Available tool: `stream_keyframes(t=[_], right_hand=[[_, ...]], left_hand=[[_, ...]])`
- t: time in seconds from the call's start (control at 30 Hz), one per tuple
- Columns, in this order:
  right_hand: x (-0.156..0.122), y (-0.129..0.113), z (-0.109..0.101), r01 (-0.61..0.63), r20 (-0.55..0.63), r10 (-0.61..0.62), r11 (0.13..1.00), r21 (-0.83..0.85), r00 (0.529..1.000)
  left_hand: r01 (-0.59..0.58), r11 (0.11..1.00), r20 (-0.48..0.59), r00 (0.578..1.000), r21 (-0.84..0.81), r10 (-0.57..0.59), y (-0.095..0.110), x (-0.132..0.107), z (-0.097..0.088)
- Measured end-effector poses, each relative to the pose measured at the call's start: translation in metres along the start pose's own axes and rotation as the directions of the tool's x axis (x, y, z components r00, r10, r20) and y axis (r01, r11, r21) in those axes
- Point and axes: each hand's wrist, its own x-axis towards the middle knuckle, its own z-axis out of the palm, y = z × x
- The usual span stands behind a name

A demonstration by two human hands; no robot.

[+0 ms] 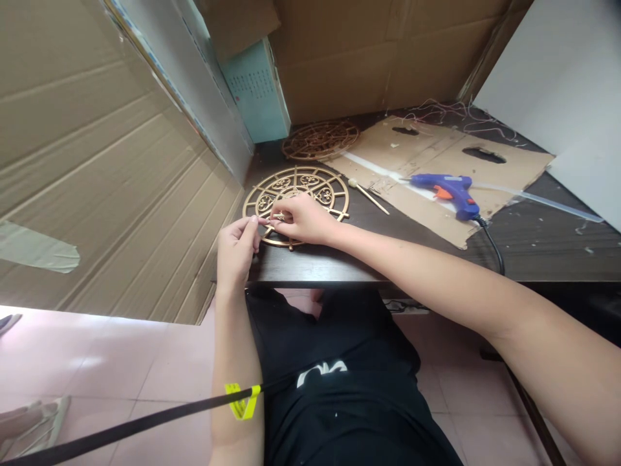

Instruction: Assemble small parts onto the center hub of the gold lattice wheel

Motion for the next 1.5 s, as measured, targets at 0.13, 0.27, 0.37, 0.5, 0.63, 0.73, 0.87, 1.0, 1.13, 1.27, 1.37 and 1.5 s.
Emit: stream_keyframes(t=[0.13,0.27,0.37,0.5,0.63,0.73,0.87,1.0,1.13,1.27,1.37,1.5], right_hand=[[0.0003,0.0002,0.0004,0.004,-0.010,-0.004,1.000,0.002,1.000],[0.0004,0.0005,0.0005,0.005,-0.008,-0.005,1.000,-0.004,1.000],[0.0004,0.0010,0.0008,0.010,-0.016,-0.010,1.000,-0.003,1.000],[0.0005,0.0025,0.0018,0.019,-0.028,-0.019,1.000,0.025,0.999],[0.0004,0.0038,0.0022,0.013,-0.030,-0.011,0.999,0.041,0.999],[0.0002,0.0043,0.0020,0.042,-0.026,-0.041,0.998,0.046,0.999],[0.0003,0.0049,0.0023,0.082,-0.029,-0.080,0.996,0.042,0.996],[0.0007,0.0056,0.0030,0.093,-0.027,-0.092,0.995,0.038,0.995],[0.0006,0.0055,0.0032,0.112,-0.028,-0.111,0.992,0.052,0.993],[0.0006,0.0052,0.0034,0.103,-0.012,-0.103,0.993,0.055,0.995],[0.0006,0.0050,0.0036,0.103,-0.006,-0.103,0.993,0.060,0.995],[0.0008,0.0039,0.0034,0.102,0.005,-0.103,0.992,0.068,0.995]], left_hand=[[0.003,1.000,-0.004,1.000,0.007,-0.003,0.0014,0.0000,0.0001],[0.007,1.000,-0.005,1.000,0.012,-0.007,0.0025,0.0006,0.0005],[0.003,1.000,-0.003,1.000,0.009,-0.003,0.0032,0.0003,0.0011],[0.024,1.000,-0.016,1.000,0.006,-0.024,0.0006,-0.0004,0.0011],[0.039,0.999,-0.011,0.999,0.028,-0.039,-0.0041,0.0000,-0.0007],[0.039,0.998,-0.016,0.999,0.042,-0.039,-0.0050,0.0005,-0.0015],[0.030,0.997,-0.013,0.999,0.065,-0.029,-0.0034,0.0003,-0.0012],[0.024,0.998,-0.015,1.000,0.061,-0.024,-0.0043,0.0003,-0.0005],[0.014,0.998,-0.008,1.000,0.057,-0.013,-0.0049,0.0004,-0.0004],[0.003,0.997,-0.004,1.000,0.073,-0.003,-0.0029,-0.0005,-0.0006],[0.006,0.996,0.002,1.000,0.087,-0.006,-0.0010,-0.0015,-0.0003],[0.019,0.996,0.012,1.000,0.093,-0.021,0.0014,-0.0024,0.0002]])
